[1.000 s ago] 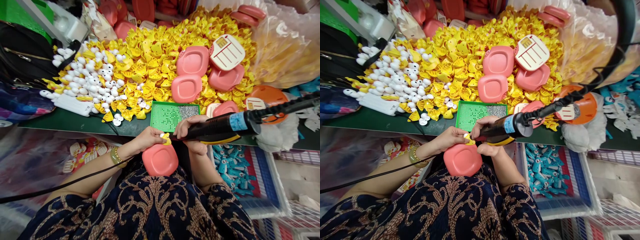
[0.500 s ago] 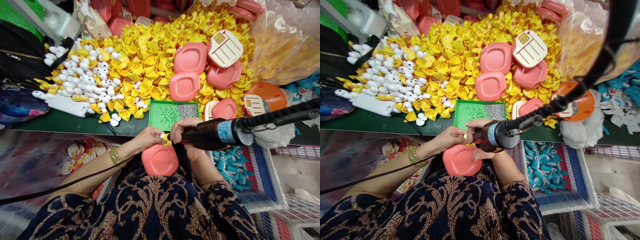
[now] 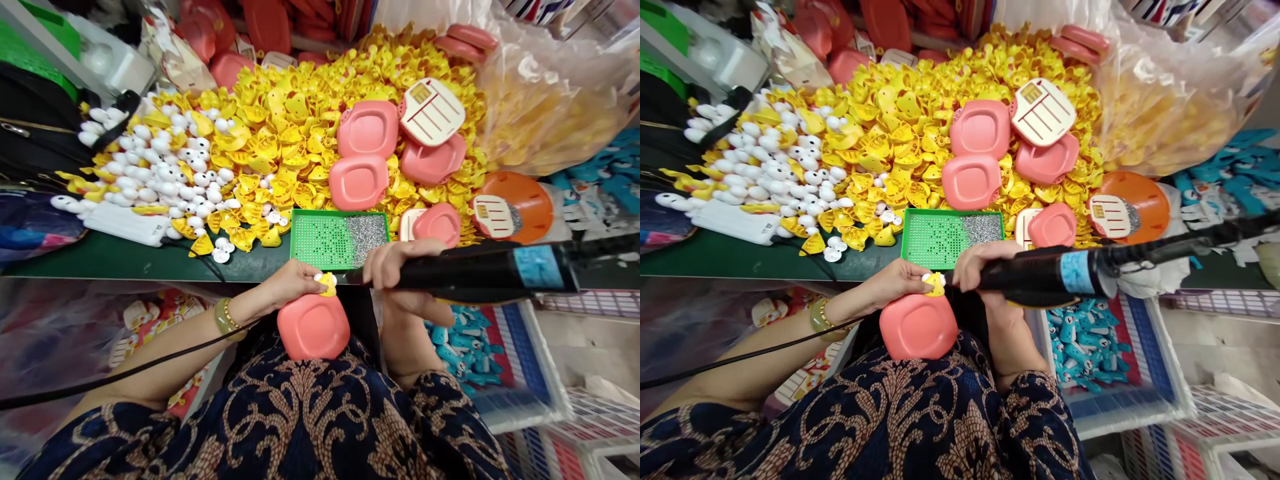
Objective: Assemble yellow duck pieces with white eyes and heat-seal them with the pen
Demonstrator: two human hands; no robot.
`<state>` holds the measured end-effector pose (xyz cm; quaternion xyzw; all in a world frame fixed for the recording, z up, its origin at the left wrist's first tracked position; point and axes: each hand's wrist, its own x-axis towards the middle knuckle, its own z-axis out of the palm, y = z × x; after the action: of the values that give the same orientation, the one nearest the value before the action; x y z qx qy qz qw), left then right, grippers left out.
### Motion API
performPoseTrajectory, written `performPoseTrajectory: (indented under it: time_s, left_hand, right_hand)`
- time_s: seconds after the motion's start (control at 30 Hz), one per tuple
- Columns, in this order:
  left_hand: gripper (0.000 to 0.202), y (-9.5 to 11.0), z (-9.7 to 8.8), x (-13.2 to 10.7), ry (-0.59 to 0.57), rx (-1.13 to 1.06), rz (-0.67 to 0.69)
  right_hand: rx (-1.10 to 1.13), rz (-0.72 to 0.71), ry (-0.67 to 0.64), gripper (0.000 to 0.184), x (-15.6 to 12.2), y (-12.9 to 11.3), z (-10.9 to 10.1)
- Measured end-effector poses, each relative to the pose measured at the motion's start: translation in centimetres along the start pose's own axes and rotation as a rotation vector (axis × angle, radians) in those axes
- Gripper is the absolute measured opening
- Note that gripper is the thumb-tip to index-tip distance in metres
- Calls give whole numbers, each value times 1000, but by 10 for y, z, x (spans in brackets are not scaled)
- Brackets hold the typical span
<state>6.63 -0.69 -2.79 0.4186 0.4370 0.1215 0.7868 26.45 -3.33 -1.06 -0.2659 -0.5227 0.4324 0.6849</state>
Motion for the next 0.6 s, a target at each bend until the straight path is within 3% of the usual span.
performPoseTrajectory:
  time_s: [0.1,0.3,0.6]
  left_hand:
    - [24,4,-6,-2,32,-62,-26]
    - [33,2,-12,-1,41,-139,-33]
    - [35,-3,-17,1,30,-130,-34]
  right_hand:
    - [6,-99,71,49,9,15,-5]
    - [-28,92,60,59,6,59,-17]
    - [-28,160,41,59,3,70,-17]
